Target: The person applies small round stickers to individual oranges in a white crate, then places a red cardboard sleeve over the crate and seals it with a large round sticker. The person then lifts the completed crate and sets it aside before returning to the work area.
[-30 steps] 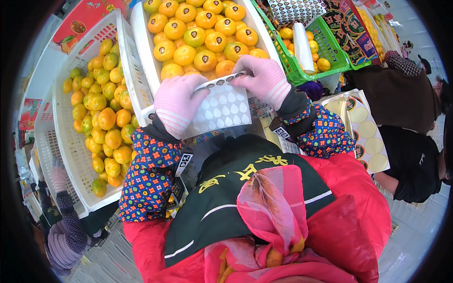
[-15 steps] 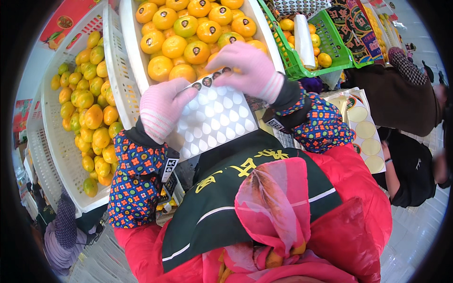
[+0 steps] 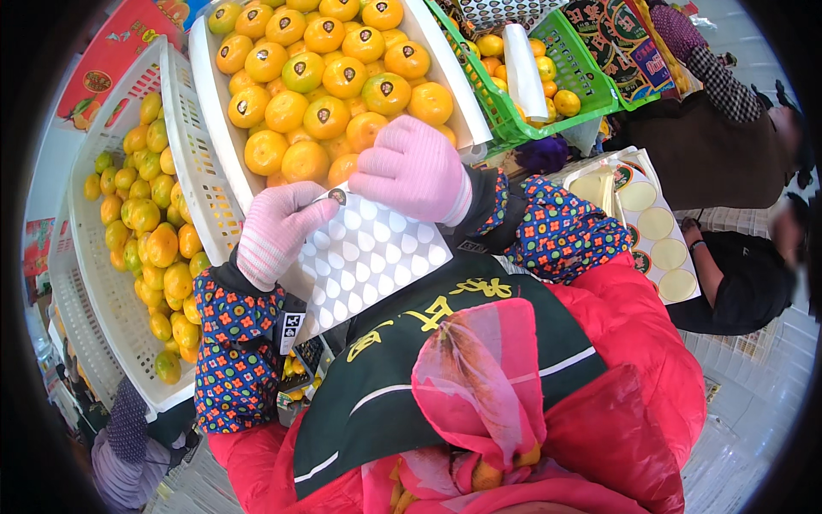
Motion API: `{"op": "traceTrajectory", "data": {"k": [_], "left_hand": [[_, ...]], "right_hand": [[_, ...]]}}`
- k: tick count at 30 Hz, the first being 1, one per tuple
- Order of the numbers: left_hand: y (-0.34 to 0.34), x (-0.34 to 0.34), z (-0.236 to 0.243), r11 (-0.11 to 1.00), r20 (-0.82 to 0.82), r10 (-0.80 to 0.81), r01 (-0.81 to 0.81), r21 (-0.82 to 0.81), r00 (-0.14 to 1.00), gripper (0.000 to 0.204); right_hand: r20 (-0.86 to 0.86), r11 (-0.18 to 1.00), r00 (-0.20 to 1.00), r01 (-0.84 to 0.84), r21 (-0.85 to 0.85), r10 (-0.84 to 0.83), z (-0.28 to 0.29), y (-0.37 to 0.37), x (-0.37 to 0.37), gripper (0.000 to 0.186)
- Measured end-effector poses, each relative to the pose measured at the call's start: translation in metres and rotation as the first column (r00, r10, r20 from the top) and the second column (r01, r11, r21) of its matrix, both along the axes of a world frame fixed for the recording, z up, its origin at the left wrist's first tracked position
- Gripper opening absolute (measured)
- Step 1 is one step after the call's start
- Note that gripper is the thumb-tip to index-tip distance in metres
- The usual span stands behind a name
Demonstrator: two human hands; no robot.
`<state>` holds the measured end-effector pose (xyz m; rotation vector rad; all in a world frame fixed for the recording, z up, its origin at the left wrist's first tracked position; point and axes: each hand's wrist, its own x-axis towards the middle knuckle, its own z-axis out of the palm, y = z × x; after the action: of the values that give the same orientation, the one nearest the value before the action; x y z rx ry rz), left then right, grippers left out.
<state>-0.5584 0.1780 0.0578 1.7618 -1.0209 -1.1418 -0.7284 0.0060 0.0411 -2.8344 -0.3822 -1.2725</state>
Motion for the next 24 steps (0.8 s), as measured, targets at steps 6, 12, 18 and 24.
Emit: {"op": "traceTrajectory", "data": {"k": [6,12,18,24], "left_hand": [[0.002,-0.001,-0.004,0.999,0.123,-0.051,0.049,0.022,0.991,0.023],[0.002,0.004,-0.011,0.970,0.379,-0.228,0.243,0.009,0.897,0.026],[0.002,0.005,-0.008,0.965,0.368,-0.259,0.258,0.052,0.893,0.026],[0.001,0.002,-0.004,0.964,0.331,-0.266,0.252,0.083,0.905,0.020]], "right_hand": [[-0.119,0.942,0.985,-0.083,0.325,0.128,-0.006,-0.006,-0.015,0.013],[-0.605,0.314,0.788,0.606,0.731,-0.114,-0.006,-0.099,-0.028,0.014],[-0.694,0.623,0.566,0.753,0.214,-0.445,-0.022,-0.120,-0.017,0.019],[-0.665,0.681,0.715,0.598,0.423,-0.216,-0.014,-0.083,-0.027,0.031]]}}
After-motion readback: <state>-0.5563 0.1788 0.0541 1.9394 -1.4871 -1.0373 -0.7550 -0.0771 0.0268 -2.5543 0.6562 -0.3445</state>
